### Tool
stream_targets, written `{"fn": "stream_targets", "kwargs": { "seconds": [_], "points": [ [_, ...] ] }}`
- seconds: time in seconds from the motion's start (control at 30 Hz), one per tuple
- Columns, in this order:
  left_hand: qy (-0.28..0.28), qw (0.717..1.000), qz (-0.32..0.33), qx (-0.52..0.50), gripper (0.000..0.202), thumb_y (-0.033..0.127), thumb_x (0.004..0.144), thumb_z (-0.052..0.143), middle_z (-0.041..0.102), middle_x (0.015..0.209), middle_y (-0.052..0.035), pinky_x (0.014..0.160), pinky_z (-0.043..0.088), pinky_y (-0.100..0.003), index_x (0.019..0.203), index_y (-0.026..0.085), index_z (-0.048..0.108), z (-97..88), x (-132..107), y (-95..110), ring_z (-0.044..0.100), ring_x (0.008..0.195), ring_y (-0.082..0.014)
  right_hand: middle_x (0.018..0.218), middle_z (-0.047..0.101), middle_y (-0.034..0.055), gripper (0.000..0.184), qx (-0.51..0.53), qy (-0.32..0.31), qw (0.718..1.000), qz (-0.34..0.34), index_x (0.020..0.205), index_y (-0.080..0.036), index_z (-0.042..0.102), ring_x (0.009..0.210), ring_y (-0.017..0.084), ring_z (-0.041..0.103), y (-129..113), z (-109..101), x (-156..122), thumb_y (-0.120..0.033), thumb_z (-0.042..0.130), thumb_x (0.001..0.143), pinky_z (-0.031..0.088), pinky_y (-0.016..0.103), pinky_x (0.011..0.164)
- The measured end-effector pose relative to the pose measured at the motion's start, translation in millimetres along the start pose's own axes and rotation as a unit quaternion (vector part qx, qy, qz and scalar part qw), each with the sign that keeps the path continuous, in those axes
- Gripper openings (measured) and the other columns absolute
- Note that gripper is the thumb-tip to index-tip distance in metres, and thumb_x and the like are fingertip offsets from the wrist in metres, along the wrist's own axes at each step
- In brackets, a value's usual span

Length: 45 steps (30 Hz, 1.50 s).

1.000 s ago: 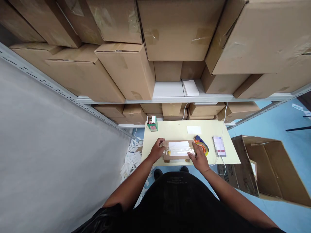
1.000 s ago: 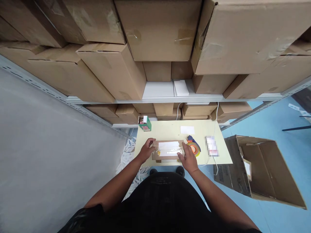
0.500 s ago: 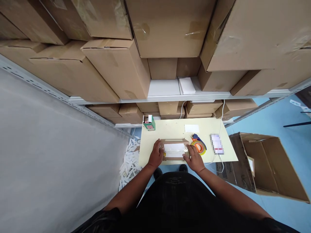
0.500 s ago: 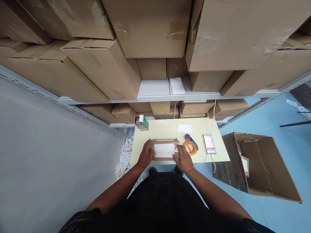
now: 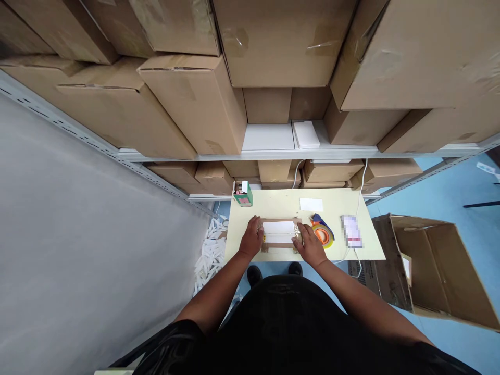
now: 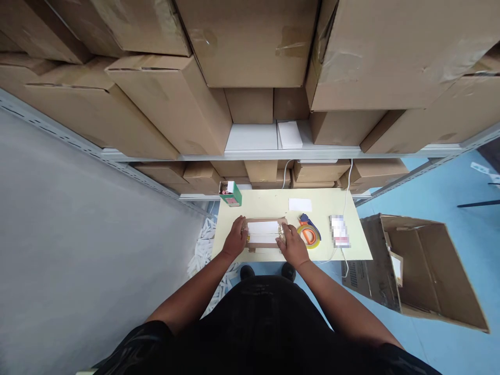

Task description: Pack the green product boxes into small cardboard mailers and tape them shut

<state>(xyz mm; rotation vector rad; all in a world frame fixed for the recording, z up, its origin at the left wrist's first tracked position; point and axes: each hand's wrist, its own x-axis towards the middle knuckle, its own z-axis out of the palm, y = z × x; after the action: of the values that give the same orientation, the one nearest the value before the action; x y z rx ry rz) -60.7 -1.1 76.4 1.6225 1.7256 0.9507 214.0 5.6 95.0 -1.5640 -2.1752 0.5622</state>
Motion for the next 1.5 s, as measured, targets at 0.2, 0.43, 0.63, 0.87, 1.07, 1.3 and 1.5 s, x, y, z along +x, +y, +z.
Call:
{"fn": "stream_targets", "kwargs": {
  "seconds": [0.2,0.43,0.63,0.87,1.07,1.3,1.5],
  "points": [
    [0.004,0.998,-0.023,0.053,0.051,0.034,0.104,0.038,0.041,0.161,-0.0152,0.126,0.032,-0.050,0.151,0.017,0.045,4.9,14,-12,0.034,0.153,-0.0285,0.143,0.053,0.0164,0.065,-0.028,-0.021,0.999,0.008,0.160,-0.024,0.035,0.119,0.033,0.061,-4,-3,22,-0.050,0.046,0.102,0.056,0.048,0.096],
    [-0.008,0.999,-0.033,0.039,0.054,0.036,0.105,0.037,0.042,0.161,-0.0145,0.127,0.032,-0.046,0.155,0.017,0.041,11.4,23,-10,0.034,0.153,-0.0257,0.147,0.051,0.0166,0.065,-0.040,-0.025,0.999,0.025,0.161,-0.022,0.032,0.128,0.032,0.057,7,1,30,-0.049,0.043,0.103,0.055,0.047,0.100],
    [-0.016,0.996,-0.062,0.068,0.052,0.035,0.104,0.043,0.043,0.161,-0.0123,0.123,0.036,-0.045,0.154,0.021,0.044,21.5,41,-3,0.036,0.152,-0.0264,0.147,0.052,0.0159,0.065,-0.013,-0.052,0.997,0.060,0.163,-0.021,0.029,0.128,0.030,0.057,21,5,44,-0.045,0.040,0.104,0.055,0.044,0.099],
    [-0.021,0.979,-0.023,0.203,0.049,0.030,0.102,0.045,0.039,0.163,-0.0155,0.116,0.039,-0.050,0.150,0.019,0.050,15.6,43,12,0.041,0.146,-0.0339,0.148,0.054,0.0162,0.064,0.013,-0.081,0.993,0.090,0.160,-0.019,0.034,0.127,0.030,0.059,22,5,40,-0.046,0.043,0.102,0.054,0.043,0.100],
    [-0.124,0.933,0.128,0.313,0.039,0.010,0.096,0.044,0.060,0.139,-0.0150,0.099,0.044,-0.048,0.126,0.023,0.066,13.5,45,32,0.055,0.121,-0.0331,0.135,0.062,0.0175,0.059,-0.070,-0.033,0.976,0.202,0.148,-0.014,0.046,0.122,0.031,0.060,90,-25,23,-0.036,0.051,0.094,0.049,0.040,0.102],
    [-0.104,0.964,0.069,0.234,0.021,0.019,0.097,0.051,0.067,0.112,-0.0093,0.089,0.050,-0.037,0.104,0.021,0.071,23.6,48,48,0.063,0.105,-0.0248,0.122,0.065,0.0155,0.046,-0.128,-0.222,0.915,0.312,0.123,-0.018,0.064,0.105,0.028,0.067,147,-17,56,-0.043,0.065,0.084,0.051,0.033,0.081],
    [-0.085,0.989,-0.089,0.077,0.024,0.029,0.092,0.062,0.073,0.101,-0.0013,0.079,0.051,-0.031,0.115,0.025,0.065,16.1,52,62,0.068,0.088,-0.0189,0.109,0.072,0.0091,0.041,-0.092,-0.206,0.931,0.289,0.123,-0.022,0.066,0.093,0.024,0.069,144,-18,52,-0.037,0.058,0.087,0.049,0.029,0.074]
  ]
}}
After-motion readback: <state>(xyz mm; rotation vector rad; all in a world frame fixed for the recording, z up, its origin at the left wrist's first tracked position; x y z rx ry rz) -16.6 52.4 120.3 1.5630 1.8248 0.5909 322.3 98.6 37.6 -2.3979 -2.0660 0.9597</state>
